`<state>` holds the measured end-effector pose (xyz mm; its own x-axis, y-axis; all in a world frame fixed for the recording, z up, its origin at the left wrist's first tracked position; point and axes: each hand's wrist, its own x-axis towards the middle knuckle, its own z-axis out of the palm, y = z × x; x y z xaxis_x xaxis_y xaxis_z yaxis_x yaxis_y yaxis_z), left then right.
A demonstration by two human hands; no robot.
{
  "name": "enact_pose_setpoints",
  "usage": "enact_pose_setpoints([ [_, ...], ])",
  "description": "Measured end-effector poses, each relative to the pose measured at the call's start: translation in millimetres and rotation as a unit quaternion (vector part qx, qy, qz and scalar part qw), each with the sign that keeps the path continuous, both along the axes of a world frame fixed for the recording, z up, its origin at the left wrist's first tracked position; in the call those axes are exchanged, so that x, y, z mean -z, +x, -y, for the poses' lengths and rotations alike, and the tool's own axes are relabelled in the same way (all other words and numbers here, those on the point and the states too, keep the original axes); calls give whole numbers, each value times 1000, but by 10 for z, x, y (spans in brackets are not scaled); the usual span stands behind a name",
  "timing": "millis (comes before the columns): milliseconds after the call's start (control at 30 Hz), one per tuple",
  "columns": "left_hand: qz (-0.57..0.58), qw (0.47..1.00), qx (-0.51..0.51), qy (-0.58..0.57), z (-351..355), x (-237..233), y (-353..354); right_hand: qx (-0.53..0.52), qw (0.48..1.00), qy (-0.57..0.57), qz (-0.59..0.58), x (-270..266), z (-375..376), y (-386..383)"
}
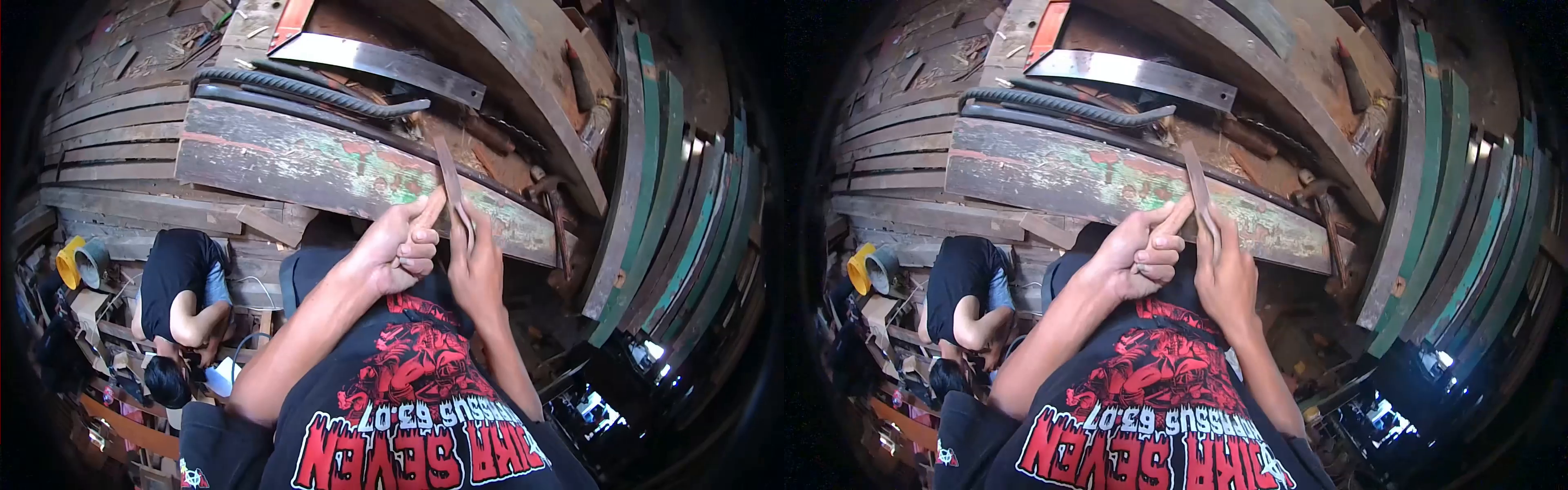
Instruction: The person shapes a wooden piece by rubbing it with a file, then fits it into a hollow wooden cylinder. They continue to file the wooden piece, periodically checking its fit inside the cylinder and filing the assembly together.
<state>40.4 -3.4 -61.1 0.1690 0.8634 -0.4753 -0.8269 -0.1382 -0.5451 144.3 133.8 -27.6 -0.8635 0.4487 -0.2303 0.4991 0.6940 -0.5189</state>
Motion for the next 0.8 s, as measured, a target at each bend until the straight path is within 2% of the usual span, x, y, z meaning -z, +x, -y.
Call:
enact_pose_setpoints([
  [67, 14, 1000, -2, -26, 7, 12, 51, 3, 1000, -9, -9, -16, 61, 55],
  [167, 17, 1000, -24, -2, 6, 2, 33, 27, 997, -34, 63, 121, -132, -452],
  [333, 28, 999, -32, 18, 43, 162, 42, -28, 998, -15, -50, -58, 106, 73],
  [400, 47, 998, -37, 28, 63, 136, 7, 18, 1000, 4, 19, -32, 131, -125],
  [500, 5, 1000, 4, -10, 18, 72, 40, 30, 995, 11, 89, -59, 21, -414],
  [600, 14, 1000, -17, -1, 45, 61, -47, -24, 995, -19, -90, 18, 79, 32],
  [633, 31, 999, -19, -3, 43, 86, -43, -10, 995, -23, -93, 73, 116, 50],
  [733, 12, 999, -32, 14, 15, 91, -26, 50, 996, -45, 58, 156, -61, -415],
  [800, -26, 999, -39, 13, 15, 104, -122, 36, 999, -35, -7, 205, -64, -306],
])
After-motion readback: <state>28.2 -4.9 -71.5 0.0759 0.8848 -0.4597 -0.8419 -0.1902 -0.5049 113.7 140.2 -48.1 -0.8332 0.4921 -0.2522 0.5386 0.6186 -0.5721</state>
